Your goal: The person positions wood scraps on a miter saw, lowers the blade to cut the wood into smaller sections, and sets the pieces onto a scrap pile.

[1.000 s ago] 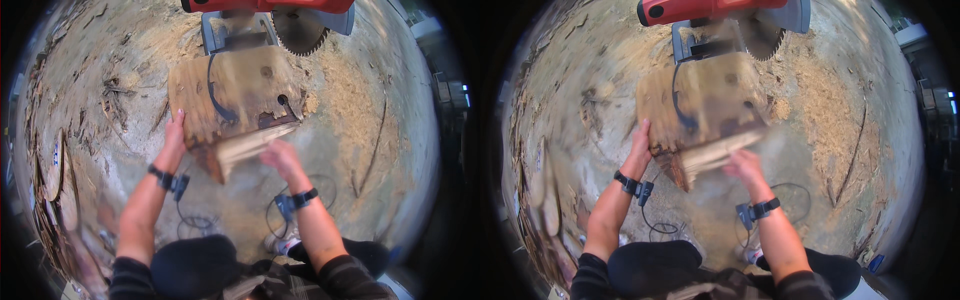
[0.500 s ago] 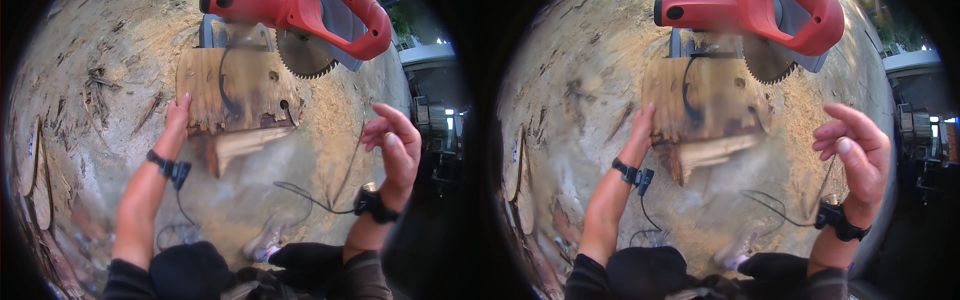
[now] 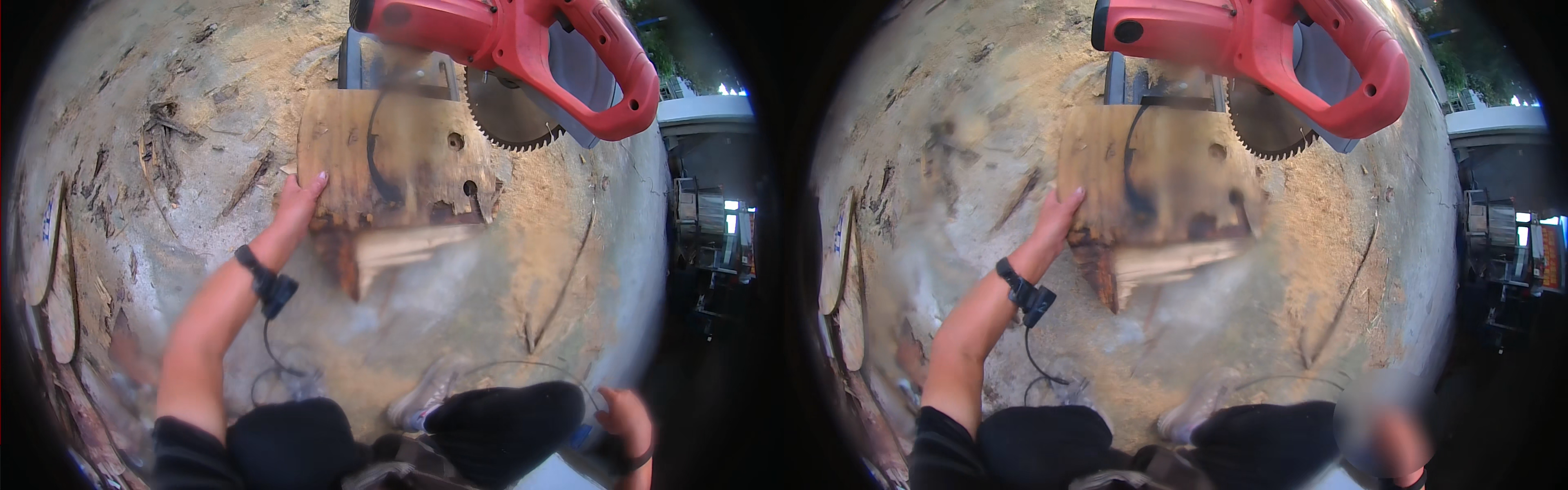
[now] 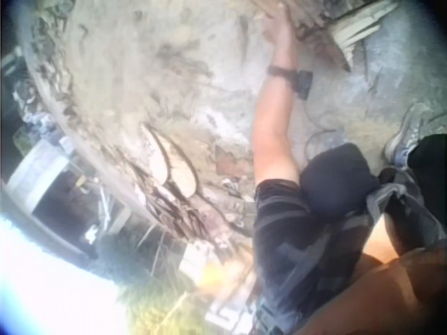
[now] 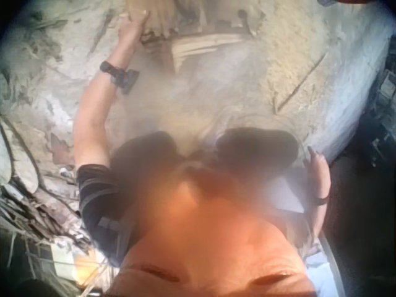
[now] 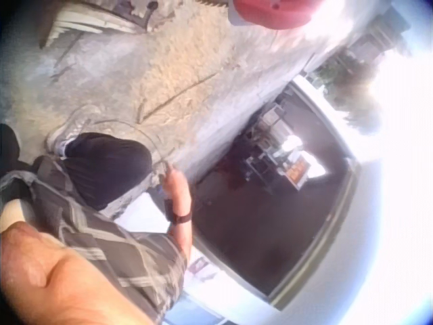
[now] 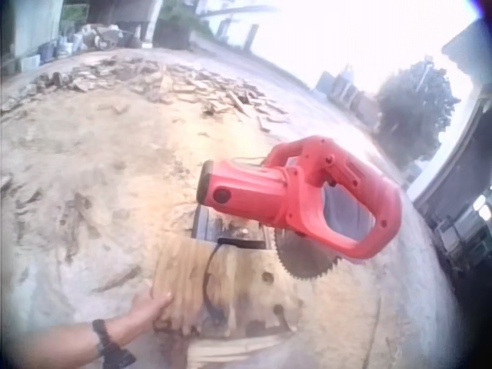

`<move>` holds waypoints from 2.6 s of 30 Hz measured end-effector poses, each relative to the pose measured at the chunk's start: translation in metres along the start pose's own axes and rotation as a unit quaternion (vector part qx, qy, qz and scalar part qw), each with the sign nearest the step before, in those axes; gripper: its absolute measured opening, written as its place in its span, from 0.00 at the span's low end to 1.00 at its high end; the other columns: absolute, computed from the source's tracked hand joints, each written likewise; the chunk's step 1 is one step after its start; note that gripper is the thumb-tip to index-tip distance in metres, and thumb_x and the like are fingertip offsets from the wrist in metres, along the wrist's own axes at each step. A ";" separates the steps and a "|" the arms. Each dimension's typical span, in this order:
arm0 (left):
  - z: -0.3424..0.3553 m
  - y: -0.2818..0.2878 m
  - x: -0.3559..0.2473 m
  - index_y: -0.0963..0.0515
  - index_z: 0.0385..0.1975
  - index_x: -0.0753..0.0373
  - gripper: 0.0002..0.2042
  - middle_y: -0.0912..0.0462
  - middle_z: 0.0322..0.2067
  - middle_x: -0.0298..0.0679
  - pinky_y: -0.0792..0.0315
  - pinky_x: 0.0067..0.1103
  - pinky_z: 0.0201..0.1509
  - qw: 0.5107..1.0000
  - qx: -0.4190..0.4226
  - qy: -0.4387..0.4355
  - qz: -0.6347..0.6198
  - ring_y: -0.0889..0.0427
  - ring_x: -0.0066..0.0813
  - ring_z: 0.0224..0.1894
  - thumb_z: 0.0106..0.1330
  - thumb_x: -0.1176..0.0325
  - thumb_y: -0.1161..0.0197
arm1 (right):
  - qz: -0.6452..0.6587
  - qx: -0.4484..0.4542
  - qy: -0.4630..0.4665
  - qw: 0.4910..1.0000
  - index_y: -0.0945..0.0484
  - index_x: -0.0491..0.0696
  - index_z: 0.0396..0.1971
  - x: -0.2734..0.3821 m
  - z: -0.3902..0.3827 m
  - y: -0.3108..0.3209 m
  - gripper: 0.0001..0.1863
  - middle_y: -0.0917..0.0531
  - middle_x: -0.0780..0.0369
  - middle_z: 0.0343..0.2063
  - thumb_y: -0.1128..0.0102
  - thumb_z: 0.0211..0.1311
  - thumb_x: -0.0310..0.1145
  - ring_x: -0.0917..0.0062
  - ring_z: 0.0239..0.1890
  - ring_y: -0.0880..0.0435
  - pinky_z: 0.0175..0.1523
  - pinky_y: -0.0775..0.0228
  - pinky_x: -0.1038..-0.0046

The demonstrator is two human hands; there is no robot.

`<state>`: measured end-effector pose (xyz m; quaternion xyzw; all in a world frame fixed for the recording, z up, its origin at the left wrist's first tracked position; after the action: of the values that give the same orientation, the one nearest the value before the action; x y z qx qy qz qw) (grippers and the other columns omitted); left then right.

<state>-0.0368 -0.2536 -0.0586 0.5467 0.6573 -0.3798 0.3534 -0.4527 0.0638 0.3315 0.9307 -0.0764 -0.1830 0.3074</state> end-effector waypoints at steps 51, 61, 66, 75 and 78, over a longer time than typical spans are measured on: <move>0.018 0.008 0.019 0.30 0.40 0.72 0.23 0.20 0.38 0.49 0.27 0.27 0.44 0.992 -0.118 0.037 -0.018 0.20 0.35 0.39 0.47 0.69 0.28 | 0.739 0.044 0.323 0.590 0.32 0.34 0.49 0.247 0.181 0.306 0.24 0.22 0.52 0.39 0.43 0.56 0.33 0.70 0.34 0.19 0.34 0.19 0.73; 0.011 0.005 0.006 0.29 0.41 0.72 0.27 0.19 0.37 0.49 0.27 0.26 0.45 0.993 -0.111 0.048 -0.010 0.19 0.35 0.39 0.44 0.64 0.25 | 0.648 0.013 0.234 0.725 0.27 0.36 0.41 0.251 0.187 0.327 0.14 0.20 0.56 0.33 0.45 0.55 0.27 0.73 0.31 0.17 0.31 0.19 0.72; 0.013 0.005 0.009 0.28 0.40 0.71 0.28 0.19 0.37 0.50 0.27 0.28 0.45 0.985 -0.120 0.036 0.121 0.19 0.39 0.39 0.42 0.62 0.24 | 0.648 0.028 0.202 0.733 0.28 0.39 0.43 0.250 0.200 0.319 0.18 0.18 0.57 0.27 0.41 0.59 0.36 0.77 0.18 0.19 0.21 0.21 0.79; 0.013 0.007 0.014 0.28 0.40 0.72 0.30 0.19 0.37 0.51 0.28 0.28 0.46 0.977 -0.144 0.056 0.144 0.19 0.41 0.40 0.41 0.59 0.25 | 0.611 0.035 0.165 0.774 0.26 0.42 0.34 0.250 0.201 0.315 0.20 0.20 0.60 0.20 0.38 0.56 0.46 0.79 0.15 0.21 0.20 0.23 0.80; 0.013 0.007 0.015 0.28 0.39 0.73 0.30 0.19 0.37 0.52 0.28 0.28 0.46 0.978 -0.143 0.057 0.144 0.20 0.41 0.40 0.41 0.58 0.25 | 0.598 0.026 0.157 0.785 0.27 0.41 0.34 0.250 0.200 0.315 0.20 0.19 0.60 0.24 0.41 0.58 0.46 0.79 0.16 0.20 0.19 0.23 0.81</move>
<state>-0.0319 -0.2579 -0.0790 0.5997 0.6385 -0.1953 0.4411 -0.3089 -0.3609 0.2987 0.7217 -0.5734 0.1879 0.3391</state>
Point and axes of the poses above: each hand's wrist, its own z-axis towards the middle knuckle, its own y-axis out of the back of the hand, x = y × z, the point moved 8 cm from there along z, towards the middle knuckle
